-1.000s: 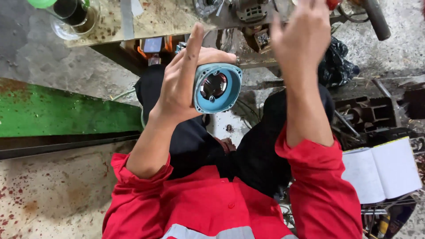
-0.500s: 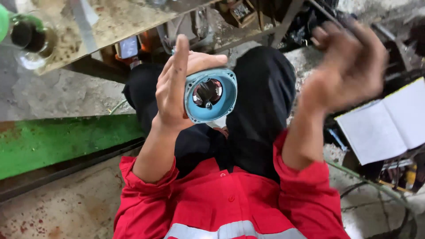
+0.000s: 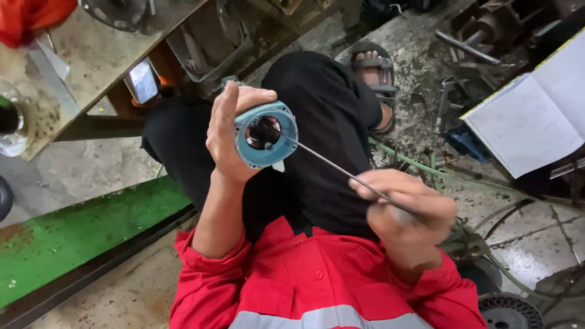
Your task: Disassembling an angle grinder, applying adhesive to a component, and reassembling the motor housing.
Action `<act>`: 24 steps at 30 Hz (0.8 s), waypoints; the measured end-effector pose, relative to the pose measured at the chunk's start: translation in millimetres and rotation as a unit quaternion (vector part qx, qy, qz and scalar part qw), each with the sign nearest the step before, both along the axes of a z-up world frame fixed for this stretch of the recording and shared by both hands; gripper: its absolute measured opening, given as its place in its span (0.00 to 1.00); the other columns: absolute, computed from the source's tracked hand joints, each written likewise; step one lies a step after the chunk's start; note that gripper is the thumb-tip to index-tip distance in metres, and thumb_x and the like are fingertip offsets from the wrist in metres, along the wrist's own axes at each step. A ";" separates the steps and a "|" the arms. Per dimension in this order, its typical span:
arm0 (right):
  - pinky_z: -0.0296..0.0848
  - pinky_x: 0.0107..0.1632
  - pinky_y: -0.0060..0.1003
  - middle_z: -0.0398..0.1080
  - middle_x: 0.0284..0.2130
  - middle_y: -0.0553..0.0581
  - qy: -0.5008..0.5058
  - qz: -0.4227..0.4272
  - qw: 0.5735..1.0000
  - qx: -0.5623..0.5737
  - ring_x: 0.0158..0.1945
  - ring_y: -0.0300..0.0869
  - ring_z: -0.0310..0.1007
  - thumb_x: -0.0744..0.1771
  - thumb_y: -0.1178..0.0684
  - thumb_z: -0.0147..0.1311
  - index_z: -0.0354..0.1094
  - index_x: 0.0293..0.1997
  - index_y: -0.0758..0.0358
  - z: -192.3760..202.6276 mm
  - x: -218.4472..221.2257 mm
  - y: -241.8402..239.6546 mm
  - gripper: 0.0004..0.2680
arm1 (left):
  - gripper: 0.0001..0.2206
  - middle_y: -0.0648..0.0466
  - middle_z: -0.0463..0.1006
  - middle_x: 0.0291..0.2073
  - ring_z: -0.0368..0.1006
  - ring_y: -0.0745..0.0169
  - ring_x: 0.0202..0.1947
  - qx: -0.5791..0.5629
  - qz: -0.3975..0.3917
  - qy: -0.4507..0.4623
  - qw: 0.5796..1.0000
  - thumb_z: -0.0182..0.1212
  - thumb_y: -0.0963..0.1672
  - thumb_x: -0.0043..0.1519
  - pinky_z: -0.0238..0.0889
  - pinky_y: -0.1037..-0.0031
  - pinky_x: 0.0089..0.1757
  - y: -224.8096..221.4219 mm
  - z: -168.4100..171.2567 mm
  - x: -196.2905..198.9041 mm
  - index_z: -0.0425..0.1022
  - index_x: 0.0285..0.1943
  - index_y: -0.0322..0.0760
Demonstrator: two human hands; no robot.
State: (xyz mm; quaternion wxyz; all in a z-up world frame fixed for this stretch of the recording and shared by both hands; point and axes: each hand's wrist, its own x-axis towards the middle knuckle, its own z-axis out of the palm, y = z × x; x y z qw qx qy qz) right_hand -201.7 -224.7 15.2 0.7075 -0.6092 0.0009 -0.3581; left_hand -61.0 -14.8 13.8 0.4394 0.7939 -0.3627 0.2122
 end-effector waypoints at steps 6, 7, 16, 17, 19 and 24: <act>0.83 0.44 0.59 0.78 0.37 0.73 -0.052 0.134 0.989 -0.046 0.38 0.64 0.83 0.66 0.59 0.60 0.73 0.40 0.69 -28.6 31.2 11.8 0.04 | 0.26 0.32 0.83 0.42 0.79 0.35 0.42 -0.095 -0.020 -0.076 0.992 0.63 0.36 0.64 0.69 0.48 0.53 -3.2 -7.7 11.9 0.59 0.68 0.10; 0.84 0.42 0.55 0.79 0.38 0.71 -0.057 0.120 0.984 -0.118 0.37 0.63 0.83 0.65 0.56 0.63 0.73 0.37 0.68 -26.3 36.8 15.5 0.06 | 0.25 0.34 0.84 0.42 0.79 0.37 0.41 -0.087 -0.009 -0.091 0.992 0.63 0.36 0.64 0.69 0.50 0.53 -3.2 -10.5 11.4 0.59 0.68 0.11; 0.86 0.40 0.57 0.77 0.37 0.73 -0.132 0.100 0.958 -0.234 0.36 0.61 0.83 0.68 0.60 0.57 0.66 0.44 0.75 2.0 66.0 43.5 0.07 | 0.23 0.37 0.85 0.42 0.80 0.40 0.42 -0.069 0.018 -0.098 0.993 0.67 0.38 0.64 0.71 0.50 0.52 -2.0 -1.5 7.5 0.64 0.65 0.12; 0.86 0.40 0.57 0.77 0.37 0.73 -0.131 0.102 0.958 -0.235 0.36 0.61 0.83 0.68 0.60 0.57 0.66 0.44 0.75 1.7 68.6 45.7 0.07 | 0.23 0.37 0.85 0.42 0.80 0.40 0.42 -0.070 0.019 -0.097 0.993 0.67 0.38 0.64 0.71 0.50 0.52 0.2 -7.4 7.5 0.64 0.65 0.12; 0.86 0.41 0.60 0.77 0.36 0.74 -0.158 0.088 0.956 -0.232 0.35 0.61 0.83 0.68 0.59 0.57 0.67 0.42 0.76 1.0 74.5 49.7 0.07 | 0.26 0.36 0.85 0.43 0.80 0.39 0.42 -0.078 0.015 -0.094 0.992 0.71 0.39 0.63 0.71 0.48 0.52 3.6 -18.8 9.2 0.65 0.65 0.13; 0.84 0.44 0.62 0.78 0.35 0.71 -0.126 0.118 0.963 -0.206 0.35 0.61 0.83 0.70 0.55 0.54 0.66 0.42 0.74 -1.0 76.5 56.4 0.08 | 0.27 0.37 0.84 0.44 0.81 0.42 0.44 -0.081 0.016 -0.072 0.994 0.70 0.42 0.64 0.69 0.50 0.53 11.1 -24.8 7.8 0.65 0.65 0.13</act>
